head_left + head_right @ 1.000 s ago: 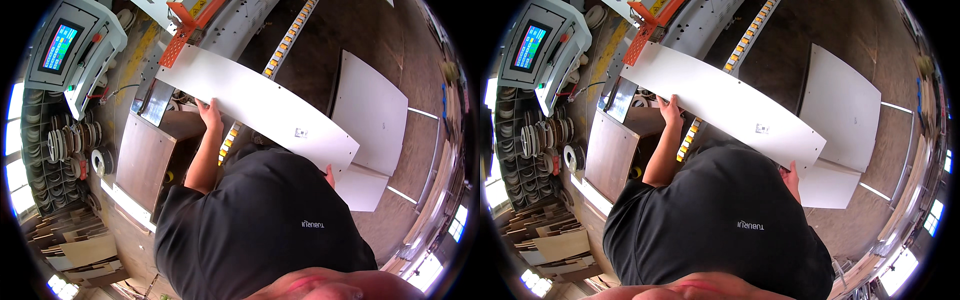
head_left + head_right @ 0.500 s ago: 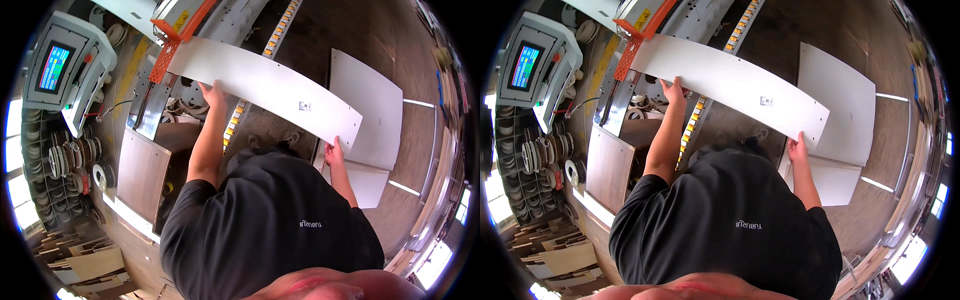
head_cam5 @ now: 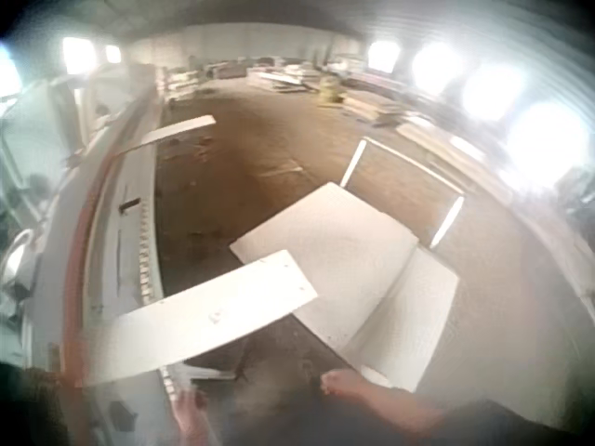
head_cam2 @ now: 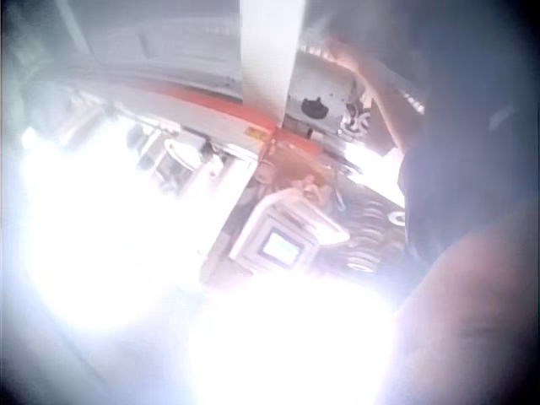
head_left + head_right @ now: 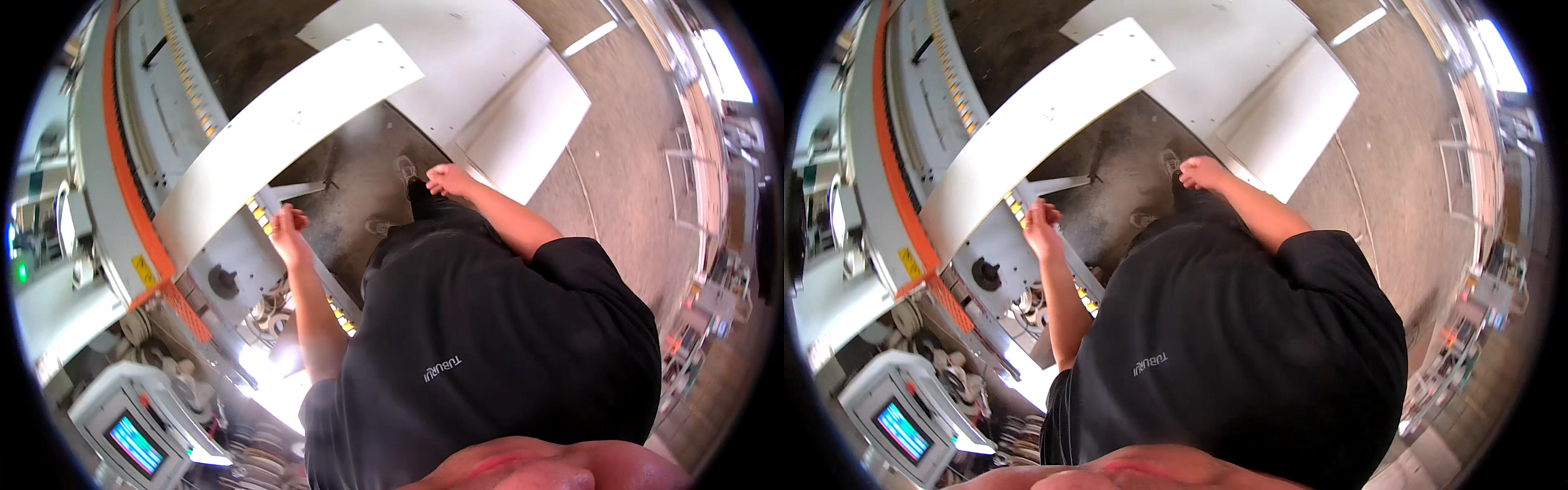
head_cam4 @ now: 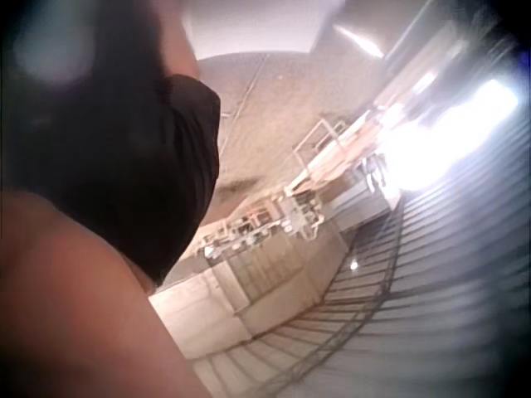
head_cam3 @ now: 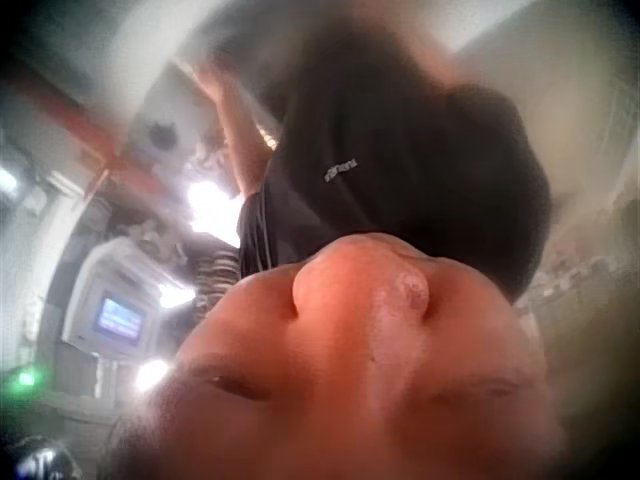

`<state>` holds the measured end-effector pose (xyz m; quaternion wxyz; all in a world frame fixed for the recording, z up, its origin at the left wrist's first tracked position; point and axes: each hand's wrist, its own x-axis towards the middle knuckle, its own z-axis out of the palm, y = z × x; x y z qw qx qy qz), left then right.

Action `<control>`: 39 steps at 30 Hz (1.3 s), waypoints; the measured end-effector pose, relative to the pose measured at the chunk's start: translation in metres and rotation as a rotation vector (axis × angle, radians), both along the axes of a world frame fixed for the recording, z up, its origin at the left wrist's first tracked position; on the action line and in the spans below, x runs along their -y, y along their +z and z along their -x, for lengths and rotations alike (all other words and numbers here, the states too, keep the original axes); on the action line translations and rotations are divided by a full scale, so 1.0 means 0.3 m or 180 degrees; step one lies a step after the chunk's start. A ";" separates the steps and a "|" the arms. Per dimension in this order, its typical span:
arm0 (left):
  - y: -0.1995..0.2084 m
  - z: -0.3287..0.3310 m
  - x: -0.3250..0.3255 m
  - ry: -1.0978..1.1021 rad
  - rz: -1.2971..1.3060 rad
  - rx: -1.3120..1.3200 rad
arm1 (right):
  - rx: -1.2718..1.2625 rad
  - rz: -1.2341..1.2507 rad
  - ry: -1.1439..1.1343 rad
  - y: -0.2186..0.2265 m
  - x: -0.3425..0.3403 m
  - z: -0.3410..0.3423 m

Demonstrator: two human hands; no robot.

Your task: The person repeatedly picks up white rectangular panels from a pile on the floor, places them onto a machine conveyor, and then stacks them back onto the pile. The person handles the panels one at a time throughout the clip.

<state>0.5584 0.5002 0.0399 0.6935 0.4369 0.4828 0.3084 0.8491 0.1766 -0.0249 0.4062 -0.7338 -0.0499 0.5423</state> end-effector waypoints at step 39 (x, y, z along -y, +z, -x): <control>-0.290 -0.616 0.966 -0.3846 0.0753 -0.2451 | -0.1012 0.1205 -0.3017 -0.776 1.342 -0.234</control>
